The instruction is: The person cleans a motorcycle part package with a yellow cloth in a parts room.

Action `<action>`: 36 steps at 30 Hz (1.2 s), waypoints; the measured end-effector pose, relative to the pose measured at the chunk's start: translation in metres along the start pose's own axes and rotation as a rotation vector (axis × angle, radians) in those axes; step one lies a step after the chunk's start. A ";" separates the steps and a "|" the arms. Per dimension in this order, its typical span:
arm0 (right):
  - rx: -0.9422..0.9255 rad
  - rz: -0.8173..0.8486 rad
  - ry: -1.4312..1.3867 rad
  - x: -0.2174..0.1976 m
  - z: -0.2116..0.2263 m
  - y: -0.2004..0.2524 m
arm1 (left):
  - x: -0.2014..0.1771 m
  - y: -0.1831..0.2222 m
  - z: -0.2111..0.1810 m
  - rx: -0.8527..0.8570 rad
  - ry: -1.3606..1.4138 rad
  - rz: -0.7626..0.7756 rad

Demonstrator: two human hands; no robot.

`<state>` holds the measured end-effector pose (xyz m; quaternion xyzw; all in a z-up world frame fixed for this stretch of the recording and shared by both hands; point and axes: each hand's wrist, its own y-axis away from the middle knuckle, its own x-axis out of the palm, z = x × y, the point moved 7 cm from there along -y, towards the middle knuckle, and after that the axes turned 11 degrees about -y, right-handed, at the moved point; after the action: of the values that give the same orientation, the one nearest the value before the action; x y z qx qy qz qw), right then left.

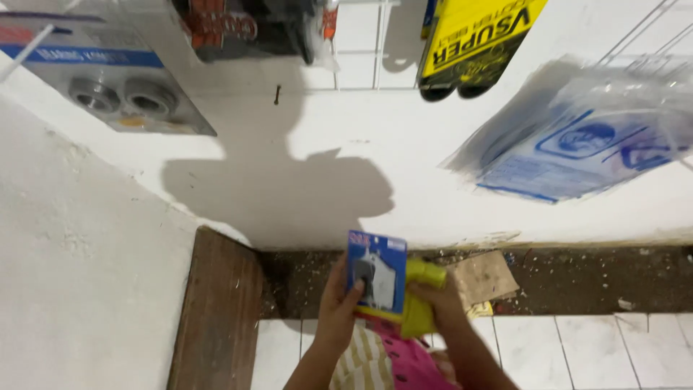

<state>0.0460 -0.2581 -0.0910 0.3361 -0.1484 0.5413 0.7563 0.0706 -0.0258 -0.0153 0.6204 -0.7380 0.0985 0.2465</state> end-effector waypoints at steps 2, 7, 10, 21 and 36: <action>-0.053 0.031 0.029 0.034 0.009 0.020 | 0.003 0.000 0.001 0.044 -0.196 0.020; -0.278 0.150 0.333 0.109 0.050 0.057 | 0.006 -0.002 0.019 -0.116 -0.427 0.091; -0.517 0.221 0.572 0.140 0.068 0.072 | 0.016 0.006 0.028 -0.224 -0.208 0.276; -1.082 0.232 0.929 0.169 0.119 0.104 | 0.005 0.009 0.035 0.301 -0.392 0.579; -1.159 0.322 0.812 0.188 0.145 0.084 | -0.048 0.044 0.166 0.052 0.171 0.585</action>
<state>0.0584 -0.2043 0.1543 -0.3724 -0.1667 0.5625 0.7191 -0.0065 -0.0503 -0.1740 0.3772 -0.8591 0.2362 0.2529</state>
